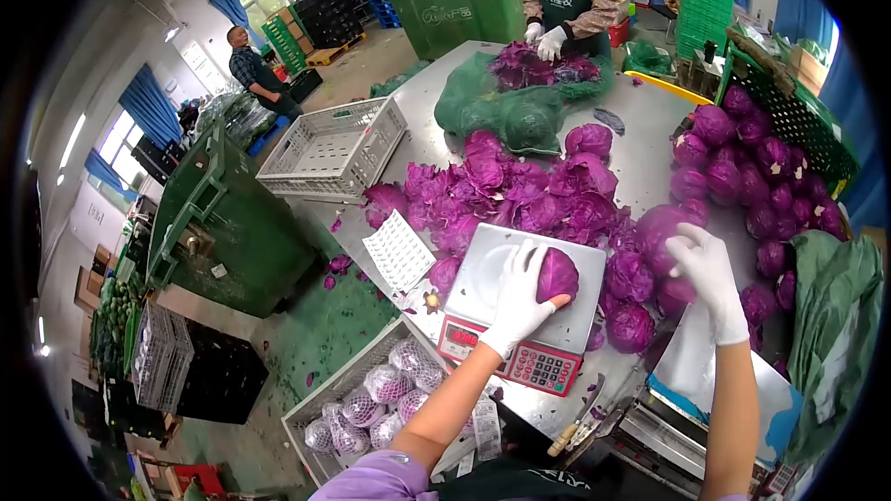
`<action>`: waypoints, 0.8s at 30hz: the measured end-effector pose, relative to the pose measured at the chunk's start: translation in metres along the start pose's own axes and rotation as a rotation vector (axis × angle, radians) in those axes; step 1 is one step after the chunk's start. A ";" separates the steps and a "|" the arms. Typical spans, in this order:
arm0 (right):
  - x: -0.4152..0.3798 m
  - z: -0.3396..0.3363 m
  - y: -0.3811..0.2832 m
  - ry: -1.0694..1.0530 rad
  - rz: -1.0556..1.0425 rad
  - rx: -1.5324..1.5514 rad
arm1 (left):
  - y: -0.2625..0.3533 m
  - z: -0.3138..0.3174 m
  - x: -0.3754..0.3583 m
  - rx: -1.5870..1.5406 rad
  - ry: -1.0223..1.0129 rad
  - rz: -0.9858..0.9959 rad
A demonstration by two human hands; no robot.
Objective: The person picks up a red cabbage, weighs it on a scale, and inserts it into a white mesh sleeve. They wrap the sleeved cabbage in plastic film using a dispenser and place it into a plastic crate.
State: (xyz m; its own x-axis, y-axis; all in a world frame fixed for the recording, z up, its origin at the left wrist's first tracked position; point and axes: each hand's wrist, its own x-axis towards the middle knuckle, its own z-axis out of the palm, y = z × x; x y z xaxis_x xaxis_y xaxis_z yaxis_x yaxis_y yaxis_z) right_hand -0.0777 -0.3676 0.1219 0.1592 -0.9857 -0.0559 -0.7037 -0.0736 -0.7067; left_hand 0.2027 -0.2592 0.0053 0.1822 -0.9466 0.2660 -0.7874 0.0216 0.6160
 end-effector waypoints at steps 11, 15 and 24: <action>-0.130 0.051 -0.062 -0.149 0.146 1.342 | 0.091 0.004 -0.057 -0.464 0.239 0.439; -0.155 0.088 -0.040 0.146 0.037 1.385 | 0.156 0.015 -0.098 -1.599 -0.155 -0.011; -0.218 0.059 -0.015 0.574 -0.522 0.215 | 0.191 0.006 -0.132 -1.873 -0.601 -0.339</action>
State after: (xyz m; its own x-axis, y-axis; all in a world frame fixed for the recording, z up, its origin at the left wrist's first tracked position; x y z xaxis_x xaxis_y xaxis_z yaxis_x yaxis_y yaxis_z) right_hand -0.0613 -0.1430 0.1029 0.0084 -0.7608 0.6490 -0.4785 -0.5729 -0.6654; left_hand 0.0242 -0.1322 0.0833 -0.3351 -0.9422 0.0013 0.7858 -0.2787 0.5521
